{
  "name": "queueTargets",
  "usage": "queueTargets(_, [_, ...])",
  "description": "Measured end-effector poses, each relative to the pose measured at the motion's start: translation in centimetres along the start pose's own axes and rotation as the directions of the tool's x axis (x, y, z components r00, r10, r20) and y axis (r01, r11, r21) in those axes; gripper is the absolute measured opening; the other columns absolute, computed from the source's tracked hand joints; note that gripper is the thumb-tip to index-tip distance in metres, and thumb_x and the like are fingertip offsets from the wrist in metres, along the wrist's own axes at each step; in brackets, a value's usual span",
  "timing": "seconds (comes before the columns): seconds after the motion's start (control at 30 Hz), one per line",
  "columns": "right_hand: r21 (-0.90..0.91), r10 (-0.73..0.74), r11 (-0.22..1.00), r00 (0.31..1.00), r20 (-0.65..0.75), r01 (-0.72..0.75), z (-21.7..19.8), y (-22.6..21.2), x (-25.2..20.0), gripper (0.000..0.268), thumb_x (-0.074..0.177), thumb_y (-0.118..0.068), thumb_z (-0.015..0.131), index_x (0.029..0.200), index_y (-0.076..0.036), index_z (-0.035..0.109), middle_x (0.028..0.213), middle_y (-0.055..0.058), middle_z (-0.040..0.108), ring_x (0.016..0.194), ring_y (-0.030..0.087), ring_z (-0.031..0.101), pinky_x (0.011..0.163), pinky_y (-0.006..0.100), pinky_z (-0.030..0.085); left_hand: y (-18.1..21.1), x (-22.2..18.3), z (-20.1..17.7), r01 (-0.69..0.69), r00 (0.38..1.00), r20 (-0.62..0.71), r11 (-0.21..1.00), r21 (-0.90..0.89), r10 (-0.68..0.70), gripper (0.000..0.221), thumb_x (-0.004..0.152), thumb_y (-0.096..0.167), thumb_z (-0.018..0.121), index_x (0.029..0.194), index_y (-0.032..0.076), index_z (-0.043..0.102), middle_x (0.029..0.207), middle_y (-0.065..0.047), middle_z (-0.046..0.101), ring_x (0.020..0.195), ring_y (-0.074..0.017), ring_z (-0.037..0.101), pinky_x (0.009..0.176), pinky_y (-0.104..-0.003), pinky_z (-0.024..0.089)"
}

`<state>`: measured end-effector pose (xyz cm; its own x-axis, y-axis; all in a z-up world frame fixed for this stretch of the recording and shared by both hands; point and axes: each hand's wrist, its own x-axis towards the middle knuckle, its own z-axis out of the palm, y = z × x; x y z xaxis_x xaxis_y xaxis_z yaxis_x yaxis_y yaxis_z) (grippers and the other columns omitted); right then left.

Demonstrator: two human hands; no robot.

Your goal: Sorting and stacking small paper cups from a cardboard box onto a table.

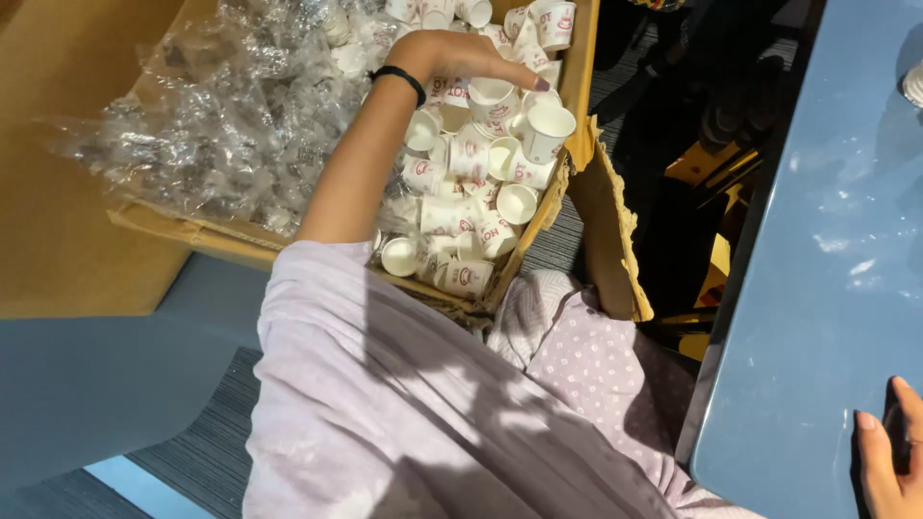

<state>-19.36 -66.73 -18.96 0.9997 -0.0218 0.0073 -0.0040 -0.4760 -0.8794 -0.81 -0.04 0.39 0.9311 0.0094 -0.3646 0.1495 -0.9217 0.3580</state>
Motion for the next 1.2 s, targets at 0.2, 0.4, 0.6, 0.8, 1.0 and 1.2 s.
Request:
queueTargets(0.2, [-0.284,-0.390,0.879,0.920,0.036,0.384,0.3,-7.4,-0.3,0.045,0.103,-0.010,0.060,0.145,0.005,0.052,0.162,0.035,0.037,0.148,0.043,0.041,0.115,0.048,0.037,-0.5,-6.0,0.9,0.041,0.999,0.003,0.999,0.013,-0.041,0.100,0.066,0.088,0.061,0.128,0.010,0.068,0.139,-0.032,0.053,0.124,-0.0437,0.059,0.094,-0.051,0.051])
queueTargets(0.4, [-0.314,-0.338,0.888,0.940,0.045,0.335,0.4,-10.7,-1.2,0.045,0.105,-0.017,0.059,0.144,0.005,0.053,0.161,0.035,0.036,0.145,0.047,0.041,0.111,0.050,0.039,-1.4,-10.6,3.9,-0.009,0.993,-0.116,0.999,-0.040,0.004,0.087,0.072,0.090,0.052,0.118,0.022,0.080,0.124,-0.027,0.069,0.112,-0.0377,0.069,0.094,-0.046,0.051])
queueTargets(0.6, [-0.439,-0.388,0.820,0.921,0.045,0.367,0.1,-11.6,-1.8,0.042,0.107,-0.020,0.060,0.141,0.004,0.057,0.160,0.033,0.042,0.140,0.049,0.046,0.111,0.051,0.041,3.0,-17.5,5.7,-0.194,0.914,-0.368,0.981,-0.030,0.170,0.064,0.088,0.074,0.052,0.118,0.025,0.081,0.109,-0.021,0.070,0.110,-0.0331,0.063,0.093,-0.042,0.048])
queueTargets(0.8, [-0.611,-0.579,0.601,0.808,0.111,0.515,-1.1,-7.2,-0.6,0.036,0.113,-0.024,0.062,0.140,0.001,0.062,0.152,0.029,0.049,0.144,0.046,0.042,0.123,0.051,0.035,0.0,-18.7,9.1,-0.513,0.626,-0.619,0.848,0.131,0.474,0.059,0.085,0.034,0.082,0.135,0.007,0.066,0.119,-0.020,0.067,0.107,-0.0390,0.062,0.091,-0.046,0.048])
queueTargets(1.0, [-0.609,-0.572,0.612,0.814,0.100,0.505,-1.0,-6.9,-0.4,0.038,0.112,-0.027,0.061,0.140,-0.001,0.063,0.154,0.027,0.051,0.144,0.046,0.041,0.126,0.054,0.031,3.2,-22.0,8.8,-0.440,0.654,-0.714,0.894,-0.089,0.250,0.049,0.086,0.011,0.082,0.134,0.012,0.070,0.115,-0.013,0.071,0.096,-0.0257,0.069,0.086,-0.036,0.058])
queueTargets(1.2, [-0.603,-0.575,0.624,0.814,0.078,0.498,-0.9,-6.1,-0.4,0.034,0.111,-0.025,0.066,0.137,-0.002,0.062,0.151,0.025,0.051,0.144,0.044,0.043,0.126,0.052,0.033,8.5,-23.8,12.2,-0.720,0.682,-0.731,0.177,-0.672,-0.003,0.054,0.085,0.008,0.080,0.136,0.003,0.061,0.130,-0.013,0.067,0.112,-0.0242,0.068,0.092,-0.040,0.063])
